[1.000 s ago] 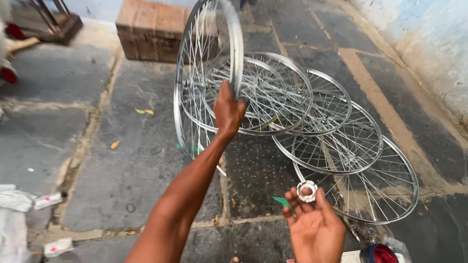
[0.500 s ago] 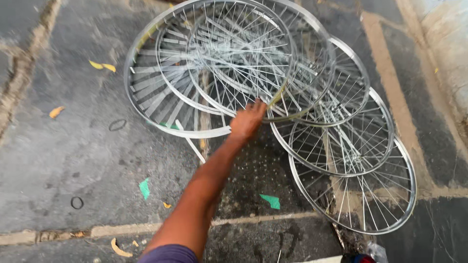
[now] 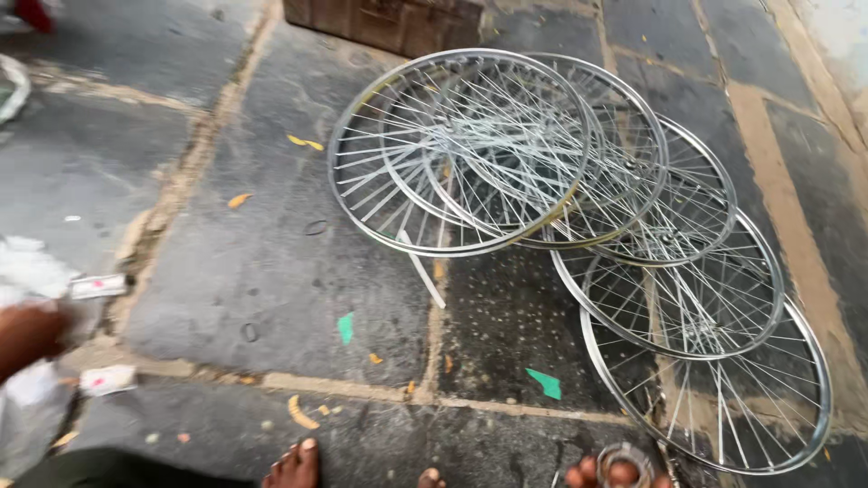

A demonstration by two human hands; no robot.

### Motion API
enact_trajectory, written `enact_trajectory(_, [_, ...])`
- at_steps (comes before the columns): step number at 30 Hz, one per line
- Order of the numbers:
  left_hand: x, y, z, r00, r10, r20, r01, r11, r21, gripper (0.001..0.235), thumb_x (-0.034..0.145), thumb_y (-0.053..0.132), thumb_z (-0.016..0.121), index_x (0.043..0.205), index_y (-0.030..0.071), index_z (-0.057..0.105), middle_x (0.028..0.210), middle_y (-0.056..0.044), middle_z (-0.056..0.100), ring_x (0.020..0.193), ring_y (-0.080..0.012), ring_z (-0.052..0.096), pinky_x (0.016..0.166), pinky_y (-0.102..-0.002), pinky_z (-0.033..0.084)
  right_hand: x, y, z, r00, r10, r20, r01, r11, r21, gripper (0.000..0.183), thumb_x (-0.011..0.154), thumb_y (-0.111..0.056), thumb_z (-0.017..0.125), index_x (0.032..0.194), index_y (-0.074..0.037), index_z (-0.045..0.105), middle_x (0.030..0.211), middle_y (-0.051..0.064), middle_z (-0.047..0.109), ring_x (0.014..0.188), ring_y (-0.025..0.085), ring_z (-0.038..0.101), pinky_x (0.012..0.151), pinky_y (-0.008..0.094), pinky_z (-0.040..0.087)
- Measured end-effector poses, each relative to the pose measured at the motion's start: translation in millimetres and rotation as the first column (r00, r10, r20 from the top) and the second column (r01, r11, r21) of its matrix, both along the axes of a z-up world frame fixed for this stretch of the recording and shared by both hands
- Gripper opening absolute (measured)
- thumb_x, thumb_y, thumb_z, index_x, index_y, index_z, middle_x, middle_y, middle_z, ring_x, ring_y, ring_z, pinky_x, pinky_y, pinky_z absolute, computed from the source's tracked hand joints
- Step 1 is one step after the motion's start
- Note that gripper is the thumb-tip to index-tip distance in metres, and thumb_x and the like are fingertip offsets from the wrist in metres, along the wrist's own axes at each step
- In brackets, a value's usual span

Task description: The person sits on the floor and installs a metal rim onto a bicycle wheel by hand, pressing it into place along the spokes. The person then uses a small metal tool to secure the rim to the wheel.

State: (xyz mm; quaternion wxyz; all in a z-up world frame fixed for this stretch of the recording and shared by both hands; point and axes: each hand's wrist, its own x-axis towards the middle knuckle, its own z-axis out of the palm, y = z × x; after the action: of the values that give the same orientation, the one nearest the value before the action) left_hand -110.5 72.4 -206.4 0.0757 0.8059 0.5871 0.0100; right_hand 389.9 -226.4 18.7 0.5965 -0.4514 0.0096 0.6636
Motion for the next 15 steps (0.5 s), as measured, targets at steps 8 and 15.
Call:
enact_trajectory(8, [17, -225, -10, 0.928, 0.353, 0.123, -0.368, 0.921, 0.132, 0.039, 0.092, 0.028, 0.056, 0.129, 0.018, 0.058, 0.127, -0.009, 0.066, 0.100, -0.0334, 0.069, 0.079, -0.053, 0.055, -139, 37, 84, 0.826, -0.105, 0.554, 0.083, 0.994, 0.065, 0.032, 0.103, -0.026, 0.050, 0.110, 0.002, 0.062, 0.108, 0.021, 0.069, 0.103, 0.035, 0.069, 0.080, 0.047, 0.052])
enact_trajectory(15, [43, -282, 17, 0.858, 0.233, 0.458, -0.264, 0.965, 0.004, 0.032, 0.093, 0.026, 0.056, 0.123, 0.016, 0.060, 0.117, -0.008, 0.068, 0.091, -0.0304, 0.070, 0.073, -0.049, 0.057, -184, 70, 84, 0.731, 0.131, 0.670, 0.014, 0.978, -0.206, 0.027, 0.099, -0.030, 0.062, 0.106, -0.004, 0.068, 0.097, 0.010, 0.071, 0.091, 0.021, 0.069, 0.077, 0.037, 0.050])
